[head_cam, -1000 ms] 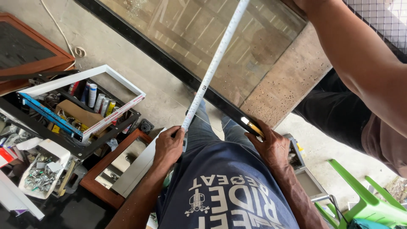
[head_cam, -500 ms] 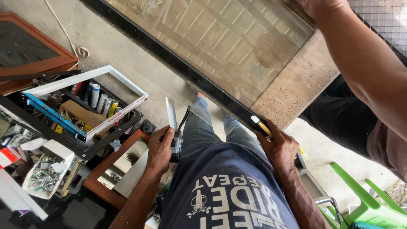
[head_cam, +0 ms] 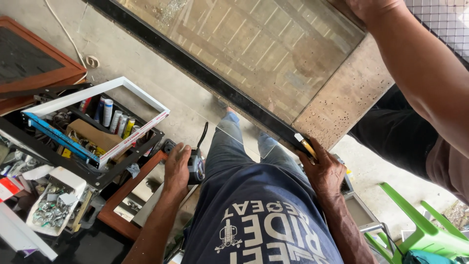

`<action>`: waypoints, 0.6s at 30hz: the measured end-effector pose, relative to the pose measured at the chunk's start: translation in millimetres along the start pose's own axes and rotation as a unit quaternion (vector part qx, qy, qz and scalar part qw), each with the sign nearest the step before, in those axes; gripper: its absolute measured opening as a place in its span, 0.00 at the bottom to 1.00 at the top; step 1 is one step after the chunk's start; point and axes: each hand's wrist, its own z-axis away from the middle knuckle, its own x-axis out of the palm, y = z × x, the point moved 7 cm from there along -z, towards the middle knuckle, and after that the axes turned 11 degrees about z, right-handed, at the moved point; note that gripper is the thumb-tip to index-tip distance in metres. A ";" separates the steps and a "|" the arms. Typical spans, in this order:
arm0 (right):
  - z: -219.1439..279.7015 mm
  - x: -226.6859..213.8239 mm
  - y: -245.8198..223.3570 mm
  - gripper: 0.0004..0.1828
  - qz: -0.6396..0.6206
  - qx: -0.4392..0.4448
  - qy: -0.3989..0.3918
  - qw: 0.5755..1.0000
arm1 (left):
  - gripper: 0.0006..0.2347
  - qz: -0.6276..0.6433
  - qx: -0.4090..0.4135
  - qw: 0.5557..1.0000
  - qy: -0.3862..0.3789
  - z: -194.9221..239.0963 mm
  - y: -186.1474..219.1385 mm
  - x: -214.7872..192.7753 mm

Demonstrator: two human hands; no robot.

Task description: Measuring, marking, and scoring a glass pane for a frame assembly

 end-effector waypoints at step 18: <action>14.6 21.5 18.7 0.33 0.212 0.085 -0.137 0.964 | 0.26 0.196 0.044 0.973 0.112 -124.0 211.3 -92.3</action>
